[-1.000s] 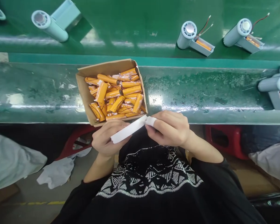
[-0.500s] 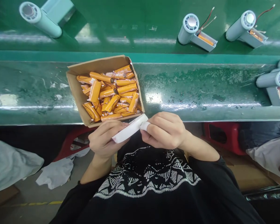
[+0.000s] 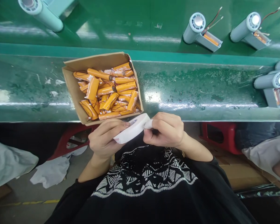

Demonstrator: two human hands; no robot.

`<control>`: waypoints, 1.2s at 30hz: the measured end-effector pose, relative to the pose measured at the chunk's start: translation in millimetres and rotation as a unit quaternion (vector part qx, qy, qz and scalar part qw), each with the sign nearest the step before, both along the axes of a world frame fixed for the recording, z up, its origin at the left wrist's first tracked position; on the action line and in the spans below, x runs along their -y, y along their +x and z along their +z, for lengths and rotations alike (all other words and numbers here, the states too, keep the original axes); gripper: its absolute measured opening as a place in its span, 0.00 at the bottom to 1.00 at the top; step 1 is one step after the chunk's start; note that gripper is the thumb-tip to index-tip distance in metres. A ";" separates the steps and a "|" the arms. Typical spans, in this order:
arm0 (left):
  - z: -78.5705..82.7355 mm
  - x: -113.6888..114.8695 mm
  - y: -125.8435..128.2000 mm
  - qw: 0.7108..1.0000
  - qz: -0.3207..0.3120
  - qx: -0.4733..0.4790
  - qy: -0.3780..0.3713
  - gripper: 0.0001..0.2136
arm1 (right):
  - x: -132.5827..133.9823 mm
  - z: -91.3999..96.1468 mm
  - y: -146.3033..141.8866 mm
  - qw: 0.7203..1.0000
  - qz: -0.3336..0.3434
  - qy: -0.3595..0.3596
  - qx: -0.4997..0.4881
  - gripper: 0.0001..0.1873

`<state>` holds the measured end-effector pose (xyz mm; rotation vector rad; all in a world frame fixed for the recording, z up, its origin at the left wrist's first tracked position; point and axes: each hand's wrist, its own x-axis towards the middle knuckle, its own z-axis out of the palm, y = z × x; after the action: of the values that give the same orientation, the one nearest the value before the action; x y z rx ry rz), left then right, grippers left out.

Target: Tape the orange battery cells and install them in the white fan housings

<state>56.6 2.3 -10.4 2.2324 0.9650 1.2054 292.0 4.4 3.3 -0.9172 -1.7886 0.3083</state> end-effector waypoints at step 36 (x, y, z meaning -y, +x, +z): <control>-5.4 4.0 -8.7 0.987 -0.013 0.161 -0.016 0.10 | -11.0 -29.0 -0.2 0.869 0.035 -0.262 -0.417 0.18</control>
<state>47.9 -1.6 -15.7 1.9379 0.8177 1.4711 291.9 15.4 -25.7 -0.8848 -0.9269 1.0992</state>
